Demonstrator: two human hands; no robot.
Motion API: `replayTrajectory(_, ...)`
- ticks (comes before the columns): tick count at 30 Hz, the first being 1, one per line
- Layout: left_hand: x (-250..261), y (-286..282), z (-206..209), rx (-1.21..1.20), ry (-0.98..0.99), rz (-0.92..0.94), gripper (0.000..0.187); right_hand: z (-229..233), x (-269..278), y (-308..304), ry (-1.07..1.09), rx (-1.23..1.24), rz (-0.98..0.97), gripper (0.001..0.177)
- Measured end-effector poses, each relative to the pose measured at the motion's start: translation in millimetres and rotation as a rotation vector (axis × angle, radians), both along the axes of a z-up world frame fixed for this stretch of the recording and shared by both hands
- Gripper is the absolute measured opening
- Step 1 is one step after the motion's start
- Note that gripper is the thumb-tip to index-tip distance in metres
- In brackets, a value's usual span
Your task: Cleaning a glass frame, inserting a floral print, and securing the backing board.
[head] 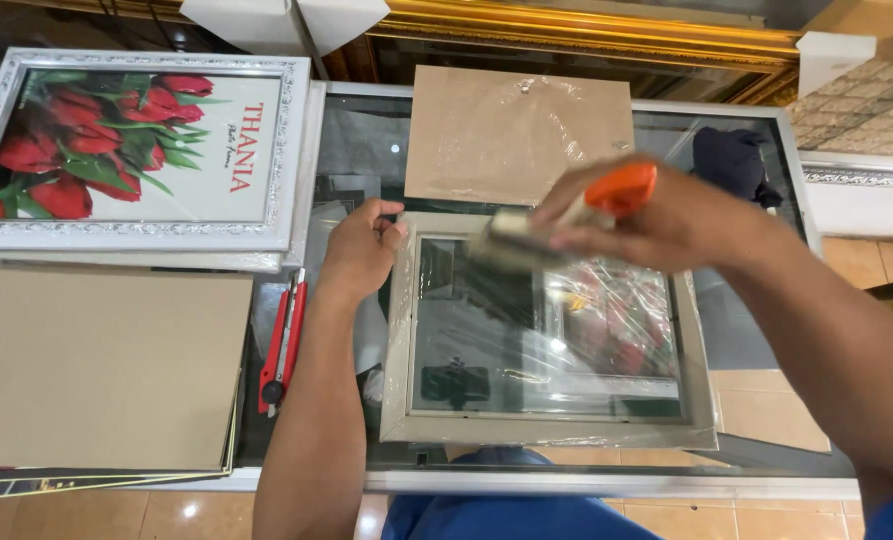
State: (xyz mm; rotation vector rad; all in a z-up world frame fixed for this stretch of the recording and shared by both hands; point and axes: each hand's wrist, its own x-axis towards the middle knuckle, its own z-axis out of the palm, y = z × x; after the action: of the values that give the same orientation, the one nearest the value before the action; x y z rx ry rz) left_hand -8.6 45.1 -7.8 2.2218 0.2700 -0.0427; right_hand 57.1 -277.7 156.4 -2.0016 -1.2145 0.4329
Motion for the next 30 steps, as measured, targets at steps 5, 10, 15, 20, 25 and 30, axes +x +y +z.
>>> replayTrajectory(5,1.8,1.1,4.3,0.016,0.048,0.008,0.032,-25.8,-53.7,37.1,0.490,-0.116,0.417,0.028)
replayTrajectory(10,2.8,2.8,1.4,0.034,0.026,-0.022,0.029,-20.7,5.0,47.0,0.271,-0.209,0.170,0.031)
replayTrajectory(15,1.4,12.6,8.1,-0.125,-0.018,0.133,0.035,-26.8,-0.7,76.0,-0.560,-0.037,0.022,0.016)
replayTrajectory(20,-9.1,20.2,24.4,-0.397,-0.283,0.302,0.028,-20.4,-127.5,85.8,-0.470,0.021,0.333,0.025)
replayTrajectory(25,-80.1,23.3,115.0,-0.447,-0.613,0.348,0.023,1.1,-164.9,24.5,0.129,0.060,0.480,0.021)
replayTrajectory(30,-153.3,126.5,117.1,0.105,-0.569,0.433,0.022,-52.0,-143.5,-36.2,0.347,0.426,-0.637,0.020)
